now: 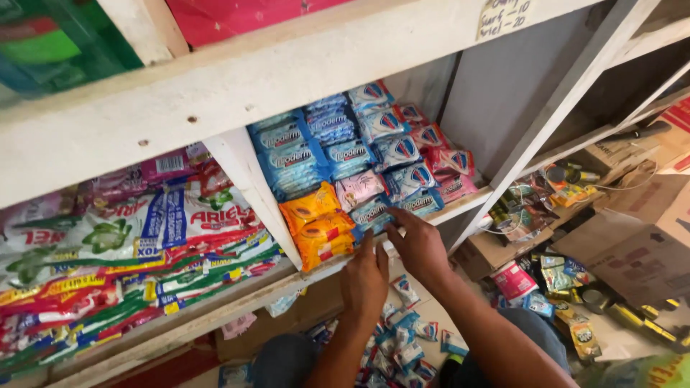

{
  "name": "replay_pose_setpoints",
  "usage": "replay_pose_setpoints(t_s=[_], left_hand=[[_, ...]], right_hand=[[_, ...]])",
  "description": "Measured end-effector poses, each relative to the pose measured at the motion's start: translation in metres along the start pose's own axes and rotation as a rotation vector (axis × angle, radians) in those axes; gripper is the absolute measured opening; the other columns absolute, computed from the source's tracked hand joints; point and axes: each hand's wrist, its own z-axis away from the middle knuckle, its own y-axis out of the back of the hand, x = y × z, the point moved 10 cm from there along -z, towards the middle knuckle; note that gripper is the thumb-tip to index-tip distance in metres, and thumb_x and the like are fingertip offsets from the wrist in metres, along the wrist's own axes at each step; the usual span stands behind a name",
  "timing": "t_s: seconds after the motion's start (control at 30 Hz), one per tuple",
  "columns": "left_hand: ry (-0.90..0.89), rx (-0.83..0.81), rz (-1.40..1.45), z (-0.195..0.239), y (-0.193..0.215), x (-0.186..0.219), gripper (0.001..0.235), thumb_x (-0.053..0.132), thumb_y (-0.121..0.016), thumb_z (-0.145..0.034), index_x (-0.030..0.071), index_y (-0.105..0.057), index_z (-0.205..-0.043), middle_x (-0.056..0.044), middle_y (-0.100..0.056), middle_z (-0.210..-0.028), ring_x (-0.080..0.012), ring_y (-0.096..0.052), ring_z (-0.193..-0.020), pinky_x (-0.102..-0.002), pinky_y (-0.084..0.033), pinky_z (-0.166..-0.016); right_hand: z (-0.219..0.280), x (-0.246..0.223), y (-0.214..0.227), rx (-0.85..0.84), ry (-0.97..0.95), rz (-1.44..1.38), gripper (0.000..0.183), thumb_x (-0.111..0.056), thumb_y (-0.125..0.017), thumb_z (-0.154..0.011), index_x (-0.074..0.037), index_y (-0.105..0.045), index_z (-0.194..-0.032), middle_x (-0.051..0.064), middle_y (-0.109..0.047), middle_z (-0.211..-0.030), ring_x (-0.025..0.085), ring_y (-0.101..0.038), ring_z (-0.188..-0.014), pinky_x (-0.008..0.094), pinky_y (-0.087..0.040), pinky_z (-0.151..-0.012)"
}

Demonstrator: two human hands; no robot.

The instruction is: Stocking and organizing small soap and detergent sachets onto store shelves from a pile on the floor.

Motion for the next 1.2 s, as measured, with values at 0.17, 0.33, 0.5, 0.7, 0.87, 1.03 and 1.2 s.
replay_pose_setpoints(t_s=[0.17,0.33,0.5,0.7,0.87,1.03,1.2], left_hand=[[0.176,-0.095,0.052,-0.005,0.003,-0.009,0.037,0.026,-0.061,-0.097,0.009,-0.061,-0.130,-0.025,-0.072,-0.082,-0.0450,-0.071,-0.074,-0.054,-0.054,-0.062],[0.179,-0.111,0.105,-0.003,-0.001,-0.011,0.039,0.025,-0.060,-0.096,0.009,-0.056,-0.132,-0.024,-0.072,-0.079,-0.0450,-0.071,-0.075,-0.054,-0.055,-0.062],[0.173,-0.102,0.132,-0.003,0.005,-0.007,0.042,0.021,-0.060,-0.096,0.009,-0.052,-0.135,-0.026,-0.071,-0.081,-0.0467,-0.070,-0.074,-0.056,-0.054,-0.062],[0.169,-0.085,0.076,-0.005,0.003,-0.012,0.038,0.023,-0.059,-0.098,0.010,-0.051,-0.134,-0.026,-0.072,-0.082,-0.0462,-0.070,-0.077,-0.055,-0.054,-0.064],[0.162,-0.112,0.098,-0.004,0.005,-0.005,0.042,0.023,-0.060,-0.097,0.007,-0.050,-0.135,-0.024,-0.073,-0.082,-0.0454,-0.071,-0.076,-0.054,-0.054,-0.063],[0.192,-0.186,0.122,0.001,0.000,-0.003,0.046,0.025,-0.062,-0.096,0.007,-0.050,-0.137,-0.021,-0.073,-0.078,-0.0431,-0.072,-0.074,-0.053,-0.055,-0.063],[0.120,-0.194,0.118,0.005,-0.007,0.009,0.046,0.025,-0.062,-0.097,0.005,-0.050,-0.137,-0.017,-0.073,-0.072,-0.0395,-0.072,-0.069,-0.051,-0.055,-0.061]], right_hand=[[0.000,-0.023,-0.003,0.012,0.146,0.187,0.030,-0.027,-0.069,-0.093,-0.013,-0.068,-0.120,0.009,-0.074,-0.092,0.032,-0.071,-0.078,0.044,-0.055,-0.065],[-0.002,-0.019,-0.008,0.014,0.095,0.229,0.027,-0.031,-0.068,-0.094,-0.014,-0.068,-0.115,0.008,-0.074,-0.091,0.031,-0.072,-0.077,0.044,-0.055,-0.064],[-0.001,-0.015,-0.009,0.014,0.087,0.209,0.027,-0.032,-0.068,-0.094,-0.013,-0.068,-0.114,0.009,-0.074,-0.092,0.031,-0.073,-0.077,0.044,-0.056,-0.064],[-0.002,-0.018,-0.006,-0.013,0.076,0.205,0.028,-0.032,-0.068,-0.094,-0.011,-0.067,-0.114,0.008,-0.075,-0.089,0.030,-0.073,-0.075,0.044,-0.055,-0.062],[-0.003,-0.018,-0.001,-0.032,0.063,0.160,0.029,-0.030,-0.069,-0.093,-0.011,-0.067,-0.115,0.009,-0.075,-0.087,0.031,-0.073,-0.074,0.044,-0.056,-0.063],[-0.009,-0.001,0.021,-0.005,0.052,0.113,0.029,-0.028,-0.069,-0.092,-0.010,-0.067,-0.115,0.010,-0.075,-0.092,0.030,-0.074,-0.074,0.042,-0.058,-0.067],[-0.018,0.000,0.049,0.061,0.139,0.260,0.024,-0.020,-0.067,-0.093,-0.011,-0.072,-0.115,0.011,-0.070,-0.109,0.033,-0.070,-0.094,0.044,-0.056,-0.079]])
